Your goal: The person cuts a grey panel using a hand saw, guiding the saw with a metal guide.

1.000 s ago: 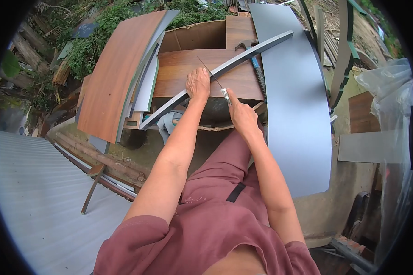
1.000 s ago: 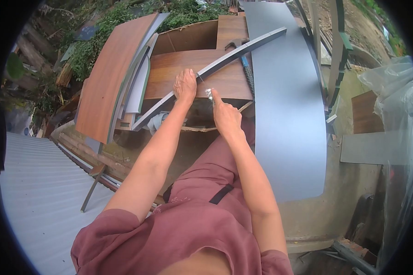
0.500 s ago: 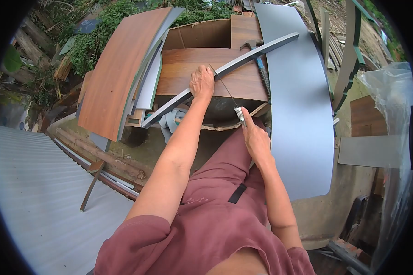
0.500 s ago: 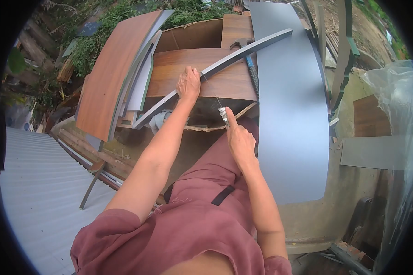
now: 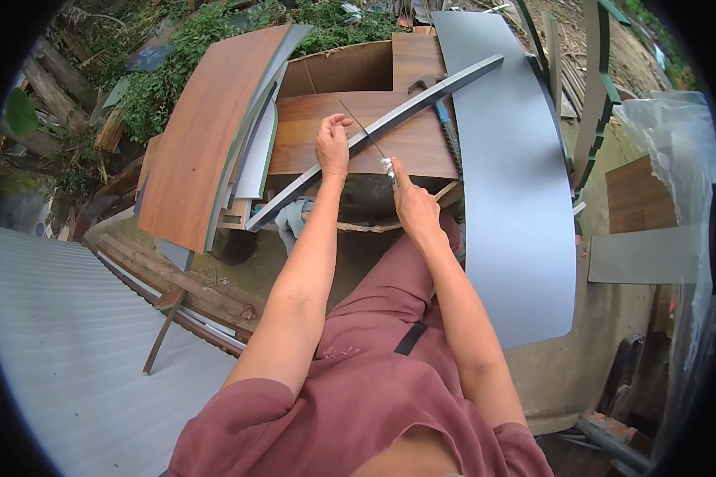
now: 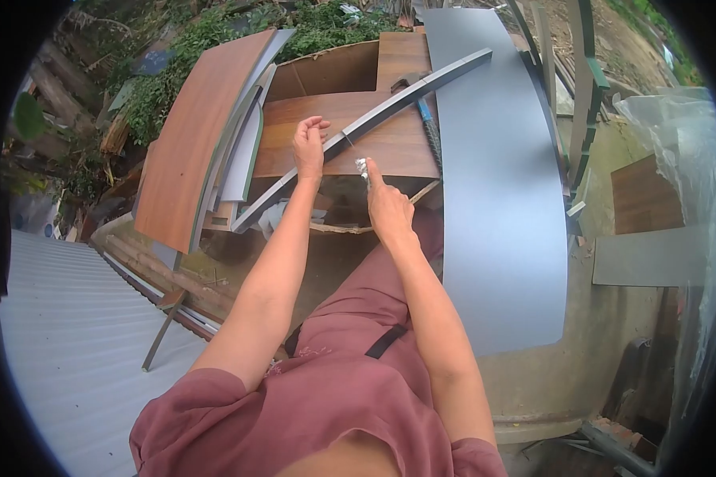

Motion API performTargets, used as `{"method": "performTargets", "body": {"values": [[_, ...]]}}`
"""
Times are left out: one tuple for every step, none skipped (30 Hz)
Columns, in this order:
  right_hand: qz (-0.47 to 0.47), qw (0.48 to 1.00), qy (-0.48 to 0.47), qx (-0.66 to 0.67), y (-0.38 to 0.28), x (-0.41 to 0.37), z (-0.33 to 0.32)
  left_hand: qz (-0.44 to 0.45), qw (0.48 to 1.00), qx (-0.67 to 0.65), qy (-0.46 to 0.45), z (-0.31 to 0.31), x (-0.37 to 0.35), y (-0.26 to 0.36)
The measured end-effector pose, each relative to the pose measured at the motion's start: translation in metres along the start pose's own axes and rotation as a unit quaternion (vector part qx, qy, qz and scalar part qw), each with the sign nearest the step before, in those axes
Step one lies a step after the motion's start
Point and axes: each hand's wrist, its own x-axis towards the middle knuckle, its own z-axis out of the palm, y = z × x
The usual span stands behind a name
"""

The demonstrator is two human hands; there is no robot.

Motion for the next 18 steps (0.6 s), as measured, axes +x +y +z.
{"method": "performTargets", "body": {"values": [[0.006, 1.000, -0.008, -0.003, -0.001, 0.000, -0.001, -0.037, 0.991, -0.126, -0.036, -0.005, 0.004, -0.004], [0.010, 1.000, -0.015, -0.007, -0.001, 0.001, -0.001, -0.072, 0.963, -0.252, -0.069, -0.009, 0.007, -0.008], [0.007, 1.000, -0.016, -0.008, -0.001, 0.002, -0.001, -0.082, 0.955, -0.269, -0.100, -0.016, 0.008, -0.007], [0.010, 1.000, -0.019, -0.010, -0.001, 0.002, -0.001, -0.082, 0.955, -0.268, -0.096, -0.019, 0.008, -0.005], [0.014, 1.000, -0.022, -0.011, -0.001, 0.002, 0.000, -0.094, 0.948, -0.285, -0.109, -0.021, 0.007, -0.002], [0.012, 1.000, -0.023, -0.012, -0.001, 0.002, 0.000, -0.107, 0.939, -0.302, -0.122, -0.024, 0.007, 0.000], [0.010, 1.000, -0.023, -0.012, -0.002, 0.002, -0.001, -0.106, 0.940, -0.302, -0.120, -0.026, 0.008, 0.003], [0.009, 1.000, -0.022, -0.011, -0.002, 0.001, -0.002, -0.121, 0.930, -0.324, -0.123, -0.028, 0.008, 0.005], [0.008, 1.000, -0.022, -0.012, -0.002, 0.001, -0.002, -0.135, 0.920, -0.346, -0.126, -0.029, 0.008, 0.005], [0.008, 1.000, -0.020, -0.010, -0.002, 0.000, -0.002, -0.135, 0.920, -0.346, -0.125, -0.030, 0.008, 0.004], [0.008, 1.000, -0.018, -0.008, -0.002, 0.000, -0.001, -0.132, 0.916, -0.354, -0.132, -0.032, 0.009, 0.004], [0.007, 1.000, -0.018, -0.009, -0.003, 0.001, -0.001, -0.129, 0.913, -0.361, -0.139, -0.033, 0.009, 0.002], [0.012, 1.000, -0.022, -0.011, -0.004, 0.001, -0.001, -0.129, 0.913, -0.362, -0.138, -0.035, 0.010, -0.001], [0.019, 0.999, -0.025, -0.013, -0.004, 0.000, -0.001, -0.129, 0.907, -0.374, -0.142, -0.035, 0.010, -0.003], [0.019, 0.999, -0.026, -0.015, -0.004, 0.000, -0.002, -0.129, 0.902, -0.386, -0.146, -0.036, 0.010, -0.002], [0.020, 0.999, -0.027, -0.012, -0.004, -0.001, -0.002, -0.129, 0.901, -0.388, -0.146, -0.037, 0.009, 0.000], [0.020, 0.999, -0.027, -0.010, -0.004, 0.000, -0.003, -0.140, 0.914, -0.360, -0.128, -0.038, 0.008, 0.002], [0.020, 0.999, -0.023, -0.012, -0.004, 0.001, -0.004, -0.150, 0.925, -0.332, -0.112, -0.039, 0.007, 0.007]]}}
